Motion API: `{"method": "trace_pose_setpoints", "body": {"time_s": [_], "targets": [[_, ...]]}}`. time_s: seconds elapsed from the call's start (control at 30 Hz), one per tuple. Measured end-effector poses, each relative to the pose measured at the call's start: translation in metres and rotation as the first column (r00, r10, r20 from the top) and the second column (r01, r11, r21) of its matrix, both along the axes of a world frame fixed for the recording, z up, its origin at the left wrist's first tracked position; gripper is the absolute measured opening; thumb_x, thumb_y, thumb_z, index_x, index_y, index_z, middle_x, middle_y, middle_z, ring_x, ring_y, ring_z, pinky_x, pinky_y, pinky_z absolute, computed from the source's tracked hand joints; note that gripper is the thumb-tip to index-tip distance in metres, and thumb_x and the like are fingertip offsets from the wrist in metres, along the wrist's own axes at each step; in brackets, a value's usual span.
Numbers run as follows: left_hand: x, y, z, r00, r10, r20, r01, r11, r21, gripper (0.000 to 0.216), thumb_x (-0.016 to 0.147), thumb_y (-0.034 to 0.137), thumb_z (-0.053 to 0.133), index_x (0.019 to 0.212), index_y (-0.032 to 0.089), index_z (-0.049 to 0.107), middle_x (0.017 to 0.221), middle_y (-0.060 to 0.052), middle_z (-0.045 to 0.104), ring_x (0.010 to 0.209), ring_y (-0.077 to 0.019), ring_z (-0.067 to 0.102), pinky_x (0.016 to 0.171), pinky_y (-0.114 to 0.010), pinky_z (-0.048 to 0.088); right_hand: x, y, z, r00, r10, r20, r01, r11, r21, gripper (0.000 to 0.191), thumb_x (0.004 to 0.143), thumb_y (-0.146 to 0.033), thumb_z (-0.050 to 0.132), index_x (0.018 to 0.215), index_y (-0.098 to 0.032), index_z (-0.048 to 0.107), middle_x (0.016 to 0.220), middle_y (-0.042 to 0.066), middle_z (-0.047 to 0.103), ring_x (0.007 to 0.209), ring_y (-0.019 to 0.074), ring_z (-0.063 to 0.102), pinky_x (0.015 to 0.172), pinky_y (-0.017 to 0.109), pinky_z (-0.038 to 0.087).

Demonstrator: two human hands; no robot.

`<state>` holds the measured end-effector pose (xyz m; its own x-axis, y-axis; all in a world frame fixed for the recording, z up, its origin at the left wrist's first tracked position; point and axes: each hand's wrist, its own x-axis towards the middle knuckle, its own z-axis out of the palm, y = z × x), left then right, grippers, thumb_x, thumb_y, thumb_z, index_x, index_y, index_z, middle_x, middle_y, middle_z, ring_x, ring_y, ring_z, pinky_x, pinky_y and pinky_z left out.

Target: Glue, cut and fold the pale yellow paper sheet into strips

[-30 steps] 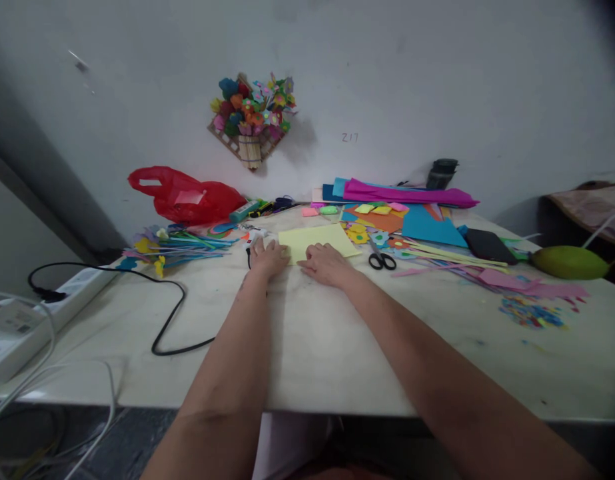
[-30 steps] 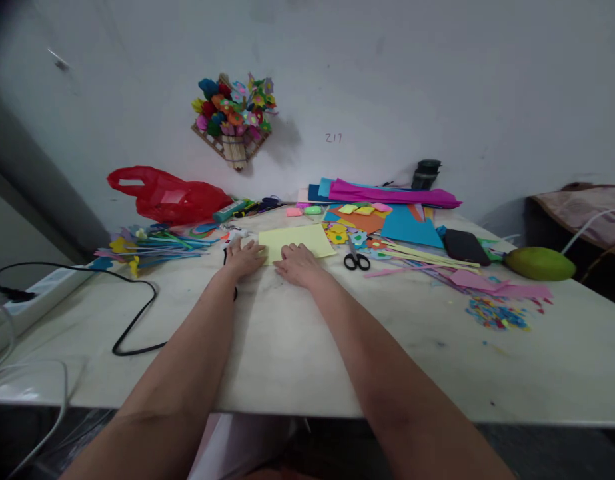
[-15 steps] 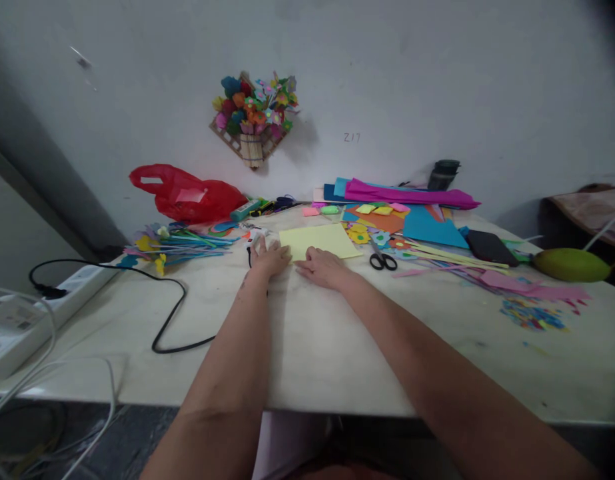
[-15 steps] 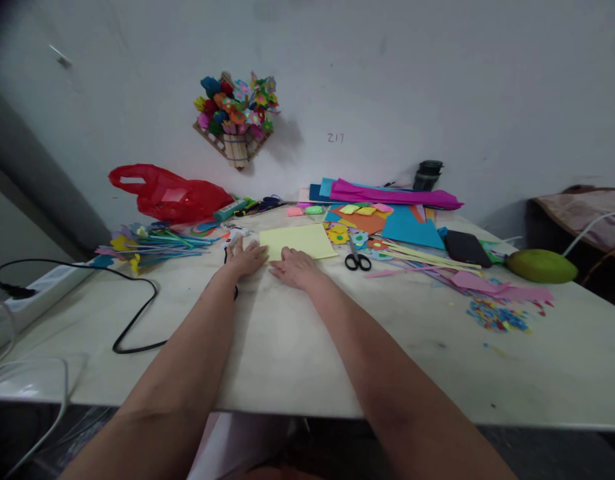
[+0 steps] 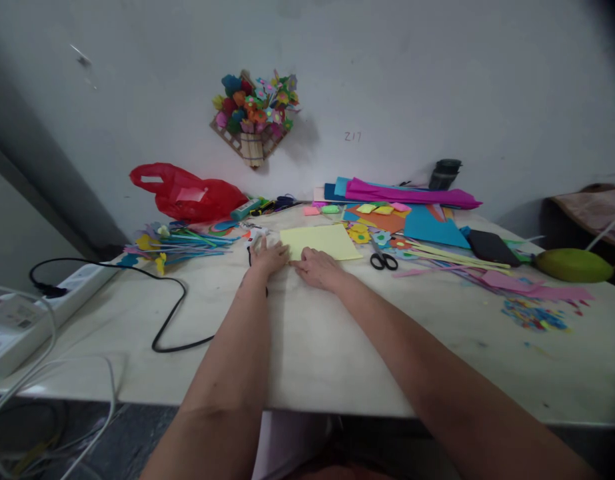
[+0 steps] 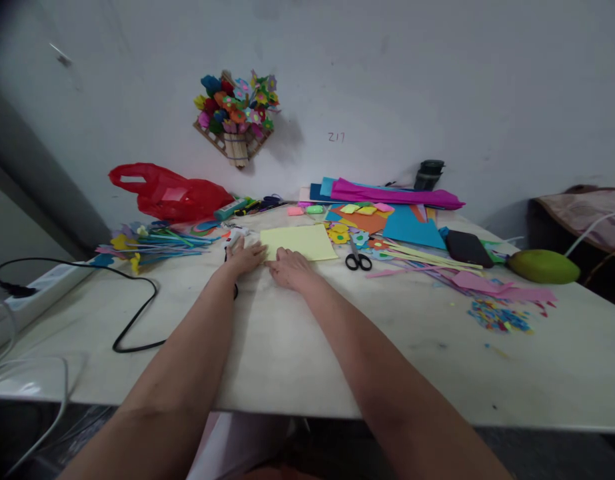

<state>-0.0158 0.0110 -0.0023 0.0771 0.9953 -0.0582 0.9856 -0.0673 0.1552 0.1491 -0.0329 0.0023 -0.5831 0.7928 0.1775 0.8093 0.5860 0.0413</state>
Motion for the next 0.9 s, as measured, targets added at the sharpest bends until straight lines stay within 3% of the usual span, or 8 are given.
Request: {"method": "trace_pose_setpoints", "body": {"time_s": [0.17,0.37,0.6,0.77,0.9], "targets": [[-0.003,0.004,-0.003,0.994,0.012,0.108,-0.016,0.999,0.038,0.043,0.087,0.032,0.030,0.129,0.034,0.040,0.140,0.002,0.034,0.133,-0.0334,0.008,0.099,-0.061,0.009,-0.005,0.002,-0.005,0.998,0.025,-0.050,-0.023,0.999,0.039,0.032,0.089,-0.034,0.036,0.110,-0.029,0.061,0.103,0.008,0.051,0.094,0.0203,0.048,0.078,0.031,0.035],[-0.006,0.008,-0.009,0.991,0.003,0.137,-0.008,0.999,0.035,0.050,0.087,0.035,0.023,0.138,0.036,0.020,0.142,0.002,0.032,0.133,-0.0337,0.005,0.098,-0.064,0.005,-0.013,0.004,-0.008,0.992,0.101,-0.082,-0.095,0.992,0.078,0.031,0.088,-0.031,0.041,0.096,-0.016,0.066,0.101,0.010,0.051,0.095,0.0202,0.043,0.082,0.031,0.034],[-0.005,0.007,-0.007,0.991,0.010,0.131,-0.012,1.000,0.019,0.053,0.086,0.039,0.019,0.139,0.038,0.014,0.142,0.006,0.029,0.134,-0.0316,0.003,0.101,-0.062,0.004,-0.015,0.005,-0.010,0.994,0.078,-0.075,-0.074,0.996,0.059,0.034,0.088,-0.037,0.040,0.112,-0.023,0.061,0.102,0.010,0.050,0.095,0.0221,0.041,0.080,0.033,0.034],[-0.003,0.003,-0.003,0.992,0.020,0.125,-0.019,1.000,-0.012,0.054,0.086,0.037,0.021,0.140,0.035,0.012,0.144,0.005,0.026,0.134,-0.0326,0.001,0.100,-0.063,0.004,-0.018,0.004,-0.009,0.995,0.047,-0.089,-0.042,0.997,0.057,0.034,0.088,-0.043,0.037,0.108,-0.030,0.062,0.100,0.009,0.050,0.094,0.0234,0.042,0.077,0.034,0.035],[-0.001,0.002,-0.002,0.992,0.015,0.127,-0.014,1.000,-0.005,0.056,0.086,0.035,0.022,0.140,0.033,0.010,0.144,0.004,0.025,0.134,-0.0319,-0.001,0.100,-0.063,0.001,-0.023,0.003,-0.007,0.994,0.014,-0.107,-0.011,0.999,0.031,0.036,0.088,-0.044,0.036,0.101,-0.028,0.066,0.100,0.009,0.051,0.096,0.0233,0.042,0.079,0.034,0.034]]}}
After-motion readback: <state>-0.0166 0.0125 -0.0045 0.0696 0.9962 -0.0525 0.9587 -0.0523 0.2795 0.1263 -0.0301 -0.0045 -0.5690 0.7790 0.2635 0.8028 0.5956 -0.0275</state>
